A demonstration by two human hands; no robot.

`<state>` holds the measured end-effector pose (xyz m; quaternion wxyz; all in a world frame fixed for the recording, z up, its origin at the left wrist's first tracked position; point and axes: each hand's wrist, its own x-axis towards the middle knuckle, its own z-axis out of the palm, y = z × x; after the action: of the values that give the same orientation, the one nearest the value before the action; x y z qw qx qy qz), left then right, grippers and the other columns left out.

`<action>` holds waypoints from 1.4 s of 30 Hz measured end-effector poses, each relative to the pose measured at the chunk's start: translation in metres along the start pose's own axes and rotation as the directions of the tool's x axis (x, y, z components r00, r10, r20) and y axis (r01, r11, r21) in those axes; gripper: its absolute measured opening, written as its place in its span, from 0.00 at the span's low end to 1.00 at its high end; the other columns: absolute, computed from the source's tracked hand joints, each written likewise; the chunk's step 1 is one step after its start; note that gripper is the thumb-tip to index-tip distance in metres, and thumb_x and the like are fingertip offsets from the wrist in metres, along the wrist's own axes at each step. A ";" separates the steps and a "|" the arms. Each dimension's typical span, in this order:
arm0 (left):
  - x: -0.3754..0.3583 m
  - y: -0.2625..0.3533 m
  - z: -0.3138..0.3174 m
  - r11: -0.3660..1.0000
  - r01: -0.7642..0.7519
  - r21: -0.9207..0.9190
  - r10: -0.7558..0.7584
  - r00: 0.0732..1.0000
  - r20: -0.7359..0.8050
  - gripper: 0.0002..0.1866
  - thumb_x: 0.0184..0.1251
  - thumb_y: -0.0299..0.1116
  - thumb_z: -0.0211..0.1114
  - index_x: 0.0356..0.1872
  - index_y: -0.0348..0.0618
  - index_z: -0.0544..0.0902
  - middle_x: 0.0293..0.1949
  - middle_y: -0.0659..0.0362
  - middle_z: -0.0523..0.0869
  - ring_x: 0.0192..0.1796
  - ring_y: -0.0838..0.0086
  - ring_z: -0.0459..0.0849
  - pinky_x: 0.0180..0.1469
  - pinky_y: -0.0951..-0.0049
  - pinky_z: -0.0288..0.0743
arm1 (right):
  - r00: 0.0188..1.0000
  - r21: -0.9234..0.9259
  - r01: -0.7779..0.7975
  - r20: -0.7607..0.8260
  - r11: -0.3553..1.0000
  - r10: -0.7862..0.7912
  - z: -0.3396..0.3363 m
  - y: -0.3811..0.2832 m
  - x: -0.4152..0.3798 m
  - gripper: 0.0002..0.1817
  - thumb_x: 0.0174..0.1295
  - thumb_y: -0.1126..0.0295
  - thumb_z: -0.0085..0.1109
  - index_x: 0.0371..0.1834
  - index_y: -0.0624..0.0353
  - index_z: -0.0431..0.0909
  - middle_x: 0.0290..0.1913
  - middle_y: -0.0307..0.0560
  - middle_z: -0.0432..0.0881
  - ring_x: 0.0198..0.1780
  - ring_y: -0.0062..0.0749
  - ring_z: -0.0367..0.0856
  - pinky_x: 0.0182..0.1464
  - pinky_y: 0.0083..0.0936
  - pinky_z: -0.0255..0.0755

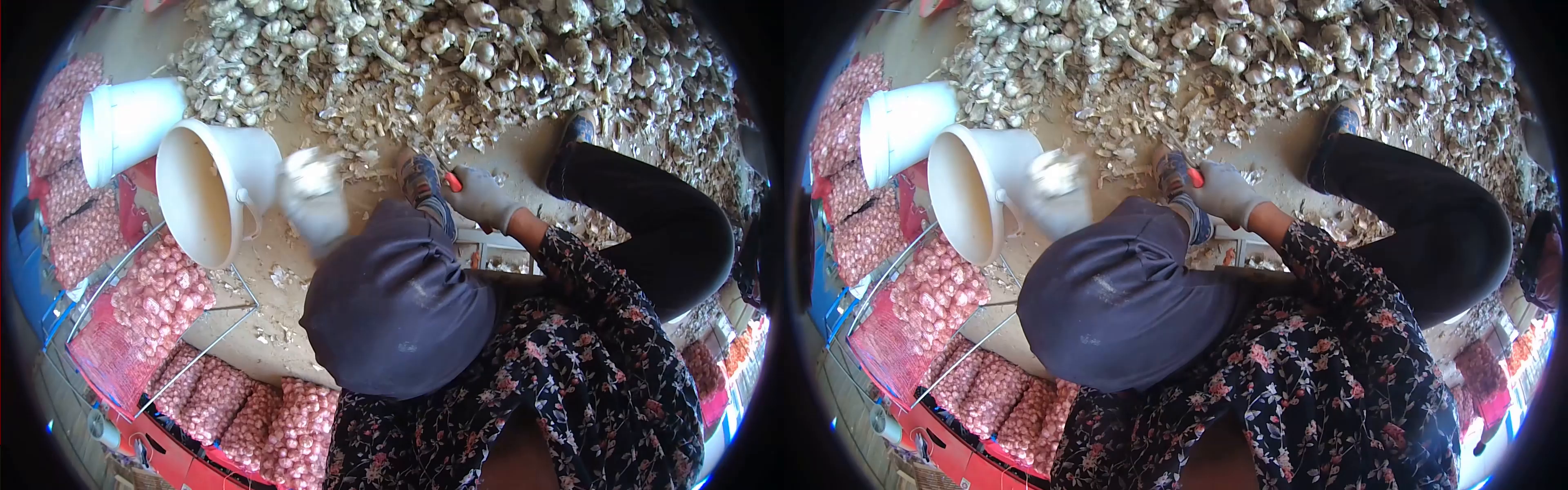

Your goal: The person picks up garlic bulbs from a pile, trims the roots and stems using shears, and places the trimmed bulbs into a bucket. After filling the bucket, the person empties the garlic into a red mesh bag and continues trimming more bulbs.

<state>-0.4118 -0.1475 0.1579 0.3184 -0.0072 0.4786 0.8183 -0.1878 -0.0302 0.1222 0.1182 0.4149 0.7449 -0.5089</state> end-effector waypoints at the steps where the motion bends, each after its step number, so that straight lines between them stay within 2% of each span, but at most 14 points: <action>1: -0.004 0.034 0.016 0.959 -0.188 0.213 0.218 0.968 -0.127 0.19 0.70 0.44 0.49 0.43 0.36 0.77 0.38 0.52 0.82 0.40 0.65 0.81 0.45 0.63 0.77 | 0.998 0.033 -0.039 0.045 0.999 0.038 -0.006 0.000 -0.002 0.25 0.56 0.52 0.57 0.41 0.67 0.74 0.37 0.67 0.80 0.42 0.62 0.79 0.45 0.43 0.71; 2: 0.008 0.061 -0.001 0.876 -0.381 0.296 0.419 0.905 -0.074 0.18 0.68 0.42 0.51 0.42 0.36 0.76 0.37 0.52 0.81 0.38 0.66 0.80 0.43 0.66 0.77 | 0.989 0.100 -0.114 0.108 0.988 0.103 -0.013 -0.002 -0.004 0.28 0.54 0.52 0.58 0.45 0.69 0.73 0.41 0.66 0.81 0.48 0.58 0.79 0.52 0.40 0.70; 5: 0.024 0.134 -0.008 0.531 -0.297 0.793 0.658 0.734 -0.166 0.18 0.64 0.40 0.56 0.46 0.33 0.75 0.38 0.51 0.80 0.38 0.67 0.80 0.44 0.68 0.77 | 0.986 0.237 -0.137 0.127 0.962 0.109 -0.006 0.020 0.006 0.26 0.54 0.55 0.58 0.45 0.70 0.73 0.37 0.61 0.82 0.42 0.51 0.81 0.48 0.36 0.72; 6: 0.040 0.142 -0.022 -0.020 -0.061 0.998 0.812 0.581 0.052 0.20 0.59 0.40 0.60 0.46 0.33 0.76 0.36 0.53 0.80 0.38 0.67 0.79 0.46 0.68 0.75 | 0.987 0.241 -0.133 0.126 0.961 0.104 -0.002 0.024 0.009 0.26 0.54 0.55 0.58 0.45 0.70 0.73 0.37 0.61 0.82 0.42 0.51 0.81 0.48 0.36 0.72; 7: 0.053 0.143 -0.025 -0.522 0.273 0.808 0.796 0.495 0.347 0.22 0.55 0.40 0.64 0.46 0.33 0.77 0.35 0.55 0.81 0.38 0.68 0.79 0.49 0.68 0.73 | 0.969 0.337 -0.229 0.167 0.913 0.181 0.002 0.028 0.012 0.25 0.53 0.56 0.58 0.44 0.69 0.73 0.35 0.58 0.81 0.39 0.45 0.81 0.45 0.34 0.72; 13: 0.142 0.017 0.059 -0.036 -0.578 0.815 0.201 0.795 0.572 0.11 0.57 0.26 0.58 0.42 0.45 0.80 0.30 0.57 0.84 0.34 0.63 0.82 0.39 0.66 0.76 | 0.894 0.562 -0.446 0.252 0.696 0.369 0.000 0.018 0.016 0.19 0.51 0.61 0.60 0.39 0.68 0.75 0.30 0.47 0.79 0.31 0.31 0.78 0.34 0.28 0.72; 15: 0.156 -0.040 0.082 -0.280 -0.761 0.586 -0.172 0.640 0.749 0.17 0.60 0.28 0.52 0.51 0.53 0.75 0.48 0.52 0.80 0.42 0.49 0.81 0.43 0.56 0.76 | 0.885 0.649 -0.464 0.305 0.602 0.352 -0.014 0.004 0.015 0.18 0.51 0.61 0.62 0.36 0.66 0.76 0.29 0.45 0.78 0.29 0.30 0.76 0.33 0.27 0.71; 21: 0.169 -0.092 0.095 -0.564 -0.521 0.640 -0.218 0.842 0.493 0.25 0.62 0.28 0.52 0.62 0.52 0.65 0.59 0.49 0.68 0.37 0.51 0.84 0.37 0.54 0.80 | 0.906 0.662 -0.416 0.361 0.623 0.221 -0.016 -0.005 0.034 0.14 0.54 0.64 0.59 0.34 0.65 0.75 0.28 0.43 0.77 0.30 0.26 0.74 0.36 0.24 0.70; 25: 0.162 -0.091 0.080 -0.480 -0.360 0.800 -0.233 0.931 0.279 0.37 0.48 0.38 0.72 0.61 0.44 0.65 0.61 0.44 0.66 0.47 0.47 0.81 0.48 0.56 0.76 | 0.948 0.620 -0.289 0.291 0.730 0.128 -0.005 -0.008 0.049 0.13 0.56 0.63 0.58 0.33 0.64 0.74 0.25 0.41 0.76 0.28 0.24 0.73 0.33 0.23 0.68; 27: 0.155 -0.093 0.051 -0.232 -0.374 0.898 0.017 0.921 0.388 0.33 0.45 0.42 0.73 0.53 0.40 0.70 0.55 0.42 0.72 0.49 0.48 0.80 0.54 0.56 0.73 | 0.944 0.536 -0.312 0.271 0.784 0.190 -0.012 -0.019 0.053 0.14 0.56 0.61 0.57 0.32 0.64 0.74 0.26 0.40 0.76 0.29 0.23 0.73 0.34 0.22 0.68; 29: 0.136 -0.081 0.047 -0.081 -0.213 0.974 -0.080 0.975 0.206 0.36 0.44 0.43 0.75 0.54 0.37 0.70 0.52 0.41 0.76 0.51 0.47 0.78 0.57 0.57 0.69 | 0.953 0.500 -0.273 0.257 0.822 0.161 -0.008 -0.022 0.055 0.19 0.56 0.58 0.58 0.37 0.65 0.73 0.28 0.46 0.77 0.32 0.31 0.76 0.37 0.28 0.70; 31: 0.118 -0.083 0.037 0.041 -0.116 0.992 0.009 0.993 0.116 0.35 0.41 0.42 0.76 0.51 0.33 0.75 0.44 0.45 0.82 0.49 0.55 0.80 0.52 0.62 0.72 | 0.983 0.163 -0.147 0.135 0.976 0.126 -0.012 -0.034 0.052 0.25 0.56 0.53 0.59 0.43 0.66 0.69 0.34 0.56 0.79 0.38 0.42 0.79 0.42 0.35 0.71; 35: 0.095 -0.064 0.051 0.066 -0.054 0.996 -0.061 0.996 0.058 0.31 0.42 0.39 0.75 0.48 0.32 0.76 0.43 0.48 0.82 0.45 0.61 0.82 0.49 0.65 0.73 | 0.989 0.087 -0.094 0.125 0.992 0.083 -0.013 -0.054 0.062 0.29 0.57 0.50 0.54 0.44 0.69 0.66 0.45 0.71 0.77 0.52 0.62 0.75 0.55 0.43 0.67; 42: 0.090 -0.057 0.027 -0.080 -0.151 0.985 -0.018 0.989 0.150 0.31 0.48 0.41 0.70 0.53 0.38 0.71 0.50 0.38 0.73 0.50 0.47 0.76 0.50 0.57 0.73 | 0.998 0.026 -0.005 0.056 1.000 0.004 -0.003 -0.056 0.070 0.21 0.58 0.55 0.53 0.37 0.67 0.73 0.34 0.68 0.80 0.42 0.62 0.79 0.48 0.44 0.72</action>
<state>-0.4456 -0.0608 0.0998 0.2079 0.2993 0.9054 0.2180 -0.2722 -0.0004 0.1184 0.1346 0.4037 0.7337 -0.5298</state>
